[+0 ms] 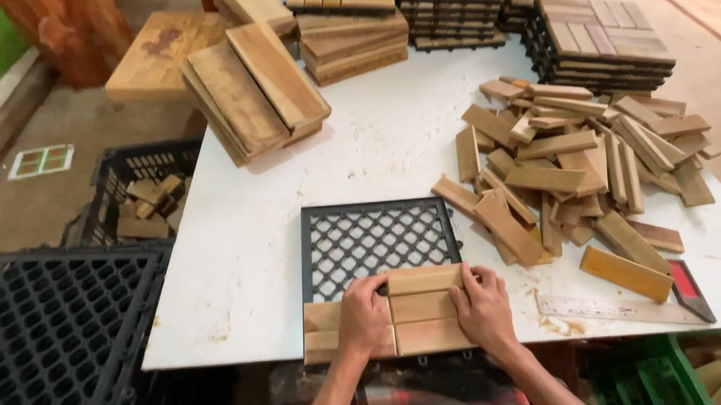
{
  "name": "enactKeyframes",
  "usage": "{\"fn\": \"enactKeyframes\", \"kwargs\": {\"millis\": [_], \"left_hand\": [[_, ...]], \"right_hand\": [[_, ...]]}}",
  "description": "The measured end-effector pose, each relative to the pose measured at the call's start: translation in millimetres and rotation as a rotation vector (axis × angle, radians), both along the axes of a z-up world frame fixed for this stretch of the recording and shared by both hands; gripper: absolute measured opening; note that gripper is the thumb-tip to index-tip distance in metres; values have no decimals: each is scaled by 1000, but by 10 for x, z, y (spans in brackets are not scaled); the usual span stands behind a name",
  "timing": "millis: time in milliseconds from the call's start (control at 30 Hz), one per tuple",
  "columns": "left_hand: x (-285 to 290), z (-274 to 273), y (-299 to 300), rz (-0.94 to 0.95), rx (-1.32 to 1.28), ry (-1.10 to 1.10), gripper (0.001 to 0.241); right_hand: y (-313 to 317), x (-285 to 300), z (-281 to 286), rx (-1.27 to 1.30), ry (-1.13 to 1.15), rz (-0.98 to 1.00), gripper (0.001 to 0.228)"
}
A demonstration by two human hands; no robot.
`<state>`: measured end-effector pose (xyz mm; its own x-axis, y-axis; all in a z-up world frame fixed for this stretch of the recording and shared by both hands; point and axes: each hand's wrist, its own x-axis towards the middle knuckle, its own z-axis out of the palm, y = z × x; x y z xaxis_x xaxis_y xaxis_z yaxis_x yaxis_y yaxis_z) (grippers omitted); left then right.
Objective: Assembling interlocking wooden floor tiles by manually placing wood slats into a plastic grid base.
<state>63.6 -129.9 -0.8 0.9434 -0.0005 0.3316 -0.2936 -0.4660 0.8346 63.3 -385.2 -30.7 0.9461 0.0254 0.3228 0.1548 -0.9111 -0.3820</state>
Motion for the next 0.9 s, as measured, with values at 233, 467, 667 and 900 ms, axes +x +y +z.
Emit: {"fn": "enactKeyframes", "kwargs": {"millis": [233,467,667,900], "left_hand": [[152,-354,-22,11,55,-31,38],[104,-299,-37,37,-2,-44,34],[73,-177,-28,36,-50,-9,30],[55,-130,-7,30,-87,15,32]], "right_hand": [[132,-42,203,-52,213,-129,66],[86,-56,-32,260,-187,-91,39],[107,-90,31,477,-224,-129,18],[130,-125,85,521,-222,-139,18]]}}
